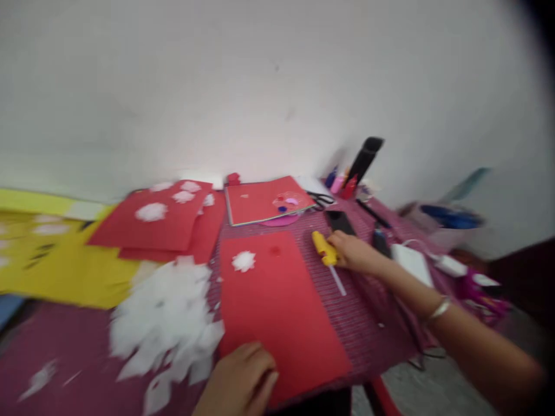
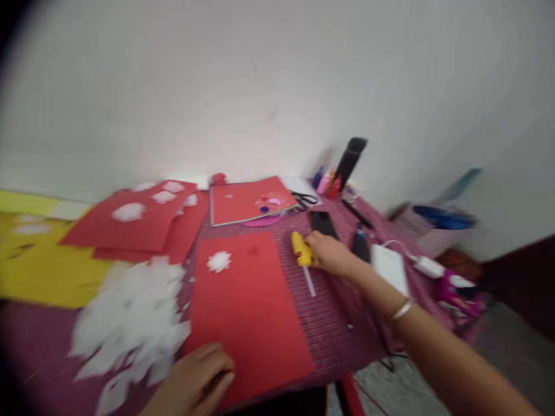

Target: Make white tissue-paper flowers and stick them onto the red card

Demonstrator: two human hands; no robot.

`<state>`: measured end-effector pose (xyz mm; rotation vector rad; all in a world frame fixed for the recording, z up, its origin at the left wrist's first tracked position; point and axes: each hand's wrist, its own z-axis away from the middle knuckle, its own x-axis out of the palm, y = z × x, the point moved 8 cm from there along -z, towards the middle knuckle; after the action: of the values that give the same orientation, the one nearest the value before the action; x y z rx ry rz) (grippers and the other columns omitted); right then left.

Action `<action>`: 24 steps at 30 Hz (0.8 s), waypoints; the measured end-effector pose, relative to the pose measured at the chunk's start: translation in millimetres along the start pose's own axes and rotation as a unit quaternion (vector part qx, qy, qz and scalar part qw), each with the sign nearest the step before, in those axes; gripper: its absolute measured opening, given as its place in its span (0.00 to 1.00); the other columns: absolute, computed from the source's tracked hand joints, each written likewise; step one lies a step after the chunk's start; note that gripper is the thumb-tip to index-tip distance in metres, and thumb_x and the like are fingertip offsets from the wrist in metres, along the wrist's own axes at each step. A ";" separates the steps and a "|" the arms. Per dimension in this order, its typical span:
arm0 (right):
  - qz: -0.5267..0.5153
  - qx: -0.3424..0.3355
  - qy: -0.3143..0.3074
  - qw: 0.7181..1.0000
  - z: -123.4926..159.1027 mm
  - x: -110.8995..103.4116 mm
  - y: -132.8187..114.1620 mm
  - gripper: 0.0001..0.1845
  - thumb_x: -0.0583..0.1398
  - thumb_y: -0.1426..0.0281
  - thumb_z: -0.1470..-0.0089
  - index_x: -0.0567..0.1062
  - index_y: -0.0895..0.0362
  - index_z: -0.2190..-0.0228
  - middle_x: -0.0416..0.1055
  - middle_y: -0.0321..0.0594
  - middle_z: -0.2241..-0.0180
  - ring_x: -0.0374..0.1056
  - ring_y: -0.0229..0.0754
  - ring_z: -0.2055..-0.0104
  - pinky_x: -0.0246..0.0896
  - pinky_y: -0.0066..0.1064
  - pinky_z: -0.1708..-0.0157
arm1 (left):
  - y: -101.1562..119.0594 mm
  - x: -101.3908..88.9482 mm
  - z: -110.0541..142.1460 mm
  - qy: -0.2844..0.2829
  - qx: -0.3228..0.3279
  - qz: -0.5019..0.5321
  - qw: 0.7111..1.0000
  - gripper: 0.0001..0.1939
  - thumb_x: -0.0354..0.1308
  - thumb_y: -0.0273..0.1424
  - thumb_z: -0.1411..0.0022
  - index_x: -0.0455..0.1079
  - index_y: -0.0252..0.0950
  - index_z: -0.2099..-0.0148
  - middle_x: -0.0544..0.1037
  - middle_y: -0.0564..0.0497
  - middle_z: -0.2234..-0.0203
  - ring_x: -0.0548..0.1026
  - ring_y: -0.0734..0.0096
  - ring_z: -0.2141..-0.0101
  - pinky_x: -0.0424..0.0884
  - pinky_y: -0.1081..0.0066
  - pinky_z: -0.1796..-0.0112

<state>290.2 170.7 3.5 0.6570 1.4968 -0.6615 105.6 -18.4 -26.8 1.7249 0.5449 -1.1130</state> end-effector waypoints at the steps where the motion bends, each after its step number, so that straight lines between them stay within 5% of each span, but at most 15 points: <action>1: -0.010 0.002 0.001 1.000 -0.6 2.8 4.4 0.27 0.47 0.61 0.47 0.69 0.73 0.59 0.64 0.48 0.62 0.65 0.42 0.60 0.55 0.33 0.63 | 4.2 3.2 2.8 -0.031 0.003 -0.017 0.999 0.04 0.51 0.25 0.42 0.66 0.37 0.69 0.74 0.55 0.73 0.71 0.76 0.72 0.66 0.79 0.72; 7: -0.055 -0.041 0.001 0.998 -6.8 25.1 25.6 0.33 0.49 0.57 0.52 0.71 0.72 0.56 0.67 0.52 0.60 0.67 0.46 0.60 0.55 0.37 0.64 | 28.6 12.8 43.0 -0.110 0.078 -0.107 0.985 0.05 0.54 0.33 0.42 0.67 0.37 0.68 0.74 0.55 0.73 0.70 0.73 0.73 0.65 0.75 0.73; 12: -0.049 0.011 0.093 0.994 0.6 -9.9 23.8 0.40 0.44 0.53 0.55 0.71 0.76 0.58 0.69 0.52 0.62 0.67 0.46 0.60 0.53 0.40 0.69 | 3.9 -44.1 75.8 -0.059 0.006 -0.145 0.988 0.08 0.47 0.26 0.38 0.67 0.37 0.63 0.74 0.52 0.71 0.70 0.72 0.69 0.67 0.73 0.66; 16: -0.164 -0.011 0.111 0.980 -8.1 -29.8 -23.1 0.37 0.42 0.57 0.51 0.71 0.74 0.58 0.70 0.48 0.60 0.65 0.43 0.57 0.52 0.39 0.66 | -40.5 -86.2 75.5 0.048 -0.010 -0.197 0.979 0.09 0.46 0.23 0.38 0.67 0.35 0.61 0.74 0.49 0.69 0.70 0.70 0.68 0.68 0.70 0.66; 20: -0.334 -0.056 0.100 0.935 -26.9 -25.2 -82.4 0.19 0.53 0.62 0.45 0.74 0.61 0.59 0.73 0.47 0.61 0.68 0.44 0.59 0.61 0.34 0.61 | -79.8 -93.3 66.2 0.037 -0.019 -0.243 0.969 0.08 0.47 0.24 0.40 0.67 0.35 0.61 0.73 0.48 0.67 0.70 0.66 0.65 0.68 0.65 0.64; 24: -0.487 -0.076 0.030 0.870 -39.9 -6.2 -131.8 0.16 0.52 0.62 0.43 0.73 0.58 0.61 0.73 0.43 0.64 0.69 0.42 0.62 0.64 0.33 0.62 | -95.1 -110.4 82.1 0.062 -0.042 -0.200 0.977 0.06 0.49 0.24 0.40 0.67 0.35 0.62 0.73 0.48 0.69 0.70 0.67 0.66 0.69 0.66 0.65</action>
<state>165.6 112.5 12.5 -0.2720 1.8879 -1.2634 -55.5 -37.4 14.0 1.6590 1.0375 -1.2414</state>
